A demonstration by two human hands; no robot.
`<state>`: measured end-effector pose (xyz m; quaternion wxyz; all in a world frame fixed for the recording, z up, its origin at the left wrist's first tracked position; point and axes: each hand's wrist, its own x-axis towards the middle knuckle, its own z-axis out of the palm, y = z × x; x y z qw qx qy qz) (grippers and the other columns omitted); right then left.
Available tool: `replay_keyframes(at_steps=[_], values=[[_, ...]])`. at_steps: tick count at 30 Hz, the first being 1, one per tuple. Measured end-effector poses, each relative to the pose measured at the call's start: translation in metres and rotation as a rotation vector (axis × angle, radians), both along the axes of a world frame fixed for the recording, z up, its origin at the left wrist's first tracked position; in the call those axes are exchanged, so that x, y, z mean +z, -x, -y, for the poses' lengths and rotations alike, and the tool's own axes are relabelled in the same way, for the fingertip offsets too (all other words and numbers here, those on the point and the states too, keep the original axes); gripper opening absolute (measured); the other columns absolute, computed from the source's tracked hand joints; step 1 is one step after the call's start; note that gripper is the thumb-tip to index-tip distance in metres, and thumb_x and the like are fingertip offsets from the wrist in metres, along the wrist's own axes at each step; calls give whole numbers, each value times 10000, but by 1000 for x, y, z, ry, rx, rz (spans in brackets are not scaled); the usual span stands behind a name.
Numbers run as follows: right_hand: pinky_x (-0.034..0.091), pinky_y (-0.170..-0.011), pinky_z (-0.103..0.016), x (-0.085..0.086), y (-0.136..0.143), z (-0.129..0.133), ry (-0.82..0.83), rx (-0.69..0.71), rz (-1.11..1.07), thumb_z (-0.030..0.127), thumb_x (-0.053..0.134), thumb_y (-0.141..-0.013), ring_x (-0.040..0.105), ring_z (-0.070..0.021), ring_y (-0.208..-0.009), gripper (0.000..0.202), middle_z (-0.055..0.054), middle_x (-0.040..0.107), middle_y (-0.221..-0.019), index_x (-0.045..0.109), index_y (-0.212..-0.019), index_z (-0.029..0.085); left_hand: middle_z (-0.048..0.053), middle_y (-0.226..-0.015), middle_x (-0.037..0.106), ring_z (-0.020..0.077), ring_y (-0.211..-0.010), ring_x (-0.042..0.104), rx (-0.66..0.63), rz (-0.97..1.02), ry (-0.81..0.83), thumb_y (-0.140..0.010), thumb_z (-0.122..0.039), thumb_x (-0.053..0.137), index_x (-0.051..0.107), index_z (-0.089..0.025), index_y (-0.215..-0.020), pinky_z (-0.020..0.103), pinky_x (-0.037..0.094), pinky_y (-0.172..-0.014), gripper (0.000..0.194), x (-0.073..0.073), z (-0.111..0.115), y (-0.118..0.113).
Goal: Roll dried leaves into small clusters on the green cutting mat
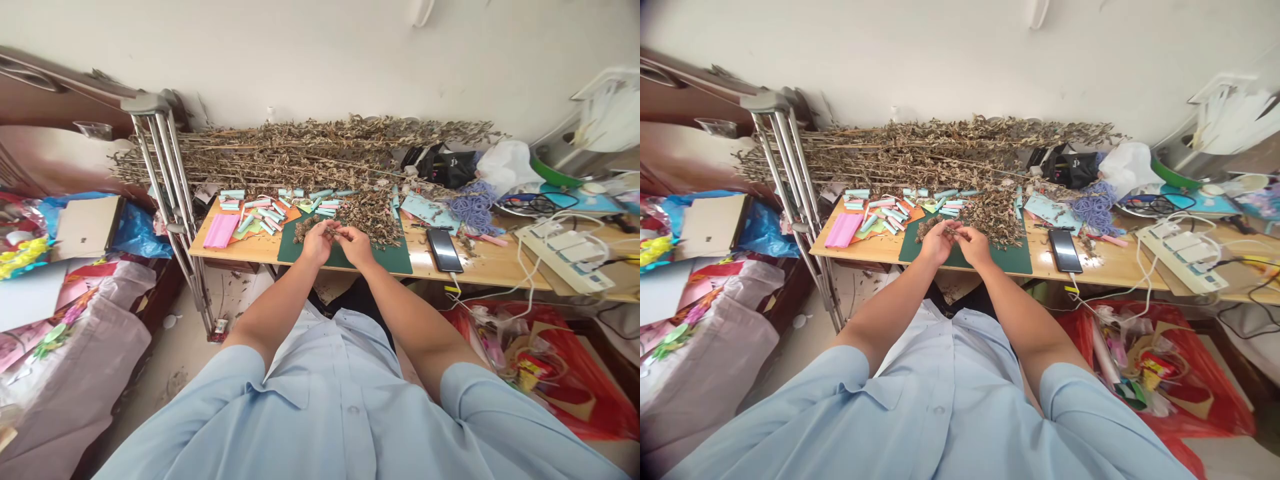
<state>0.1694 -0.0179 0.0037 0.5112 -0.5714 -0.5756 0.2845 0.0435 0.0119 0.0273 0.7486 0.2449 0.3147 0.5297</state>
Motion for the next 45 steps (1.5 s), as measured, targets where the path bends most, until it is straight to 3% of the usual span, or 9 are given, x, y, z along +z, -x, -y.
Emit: replay_keyframes(at_steps=[4,7,14,20,25,32,39,45], values=[[589,-807,-401,1,-18,0,39,-6,48,430,684,-811,711,-239,-843,291,-74,782,-932,767,-974,204,67,-848,707,166,-768,719,-117,-195,-17,-873,-366,681,622,-144,-929,276,568,-693,237,-4,-1,18],[585,-824,-417,-1,-27,2,57,41,66,421,702,-794,715,-242,-835,282,-69,788,-929,783,-962,210,47,-742,666,172,-623,697,-235,-346,-31,-793,-379,784,614,-128,-877,237,491,-506,314,-5,-4,32],[583,-878,-428,-7,-25,1,61,183,49,459,721,-791,724,-250,-887,291,-59,789,-955,790,-960,233,86,-803,722,88,-531,614,-519,-571,-161,-766,-391,829,691,-104,-884,187,355,-407,339,-5,-8,41],[597,-819,-418,-17,-27,3,81,165,-84,487,739,-759,722,-237,-825,457,-65,777,-910,737,-1118,203,36,-695,669,76,-500,578,-428,-730,-279,-831,-343,766,706,-116,-872,191,363,-405,239,-6,-7,35],[599,-766,-405,-19,-27,7,111,79,-35,471,627,-860,716,-225,-750,332,-64,774,-888,762,-1023,214,45,-703,682,85,-511,606,-452,-752,-288,-864,-340,730,676,-123,-862,183,372,-414,224,-6,-6,35],[587,-772,-379,-15,-25,10,85,106,32,441,578,-910,713,-217,-761,290,-50,769,-892,757,-977,223,84,-800,715,109,-551,637,-560,-753,-338,-872,-393,710,716,-114,-937,212,459,-452,286,-4,-8,35],[589,-796,-389,-15,-25,11,115,108,54,449,590,-912,723,-231,-798,292,-57,780,-940,762,-991,227,48,-697,660,97,-508,593,-474,-842,-370,-892,-345,663,702,-121,-851,206,443,-430,231,-7,-5,33],[569,-820,-382,-15,-25,11,79,122,134,400,564,-933,714,-230,-825,265,-46,775,-909,766,-982,236,-1,-598,598,80,-475,521,-483,-886,-386,-831,-399,741,748,-141,-956,198,402,-439,287,-6,-3,32]])
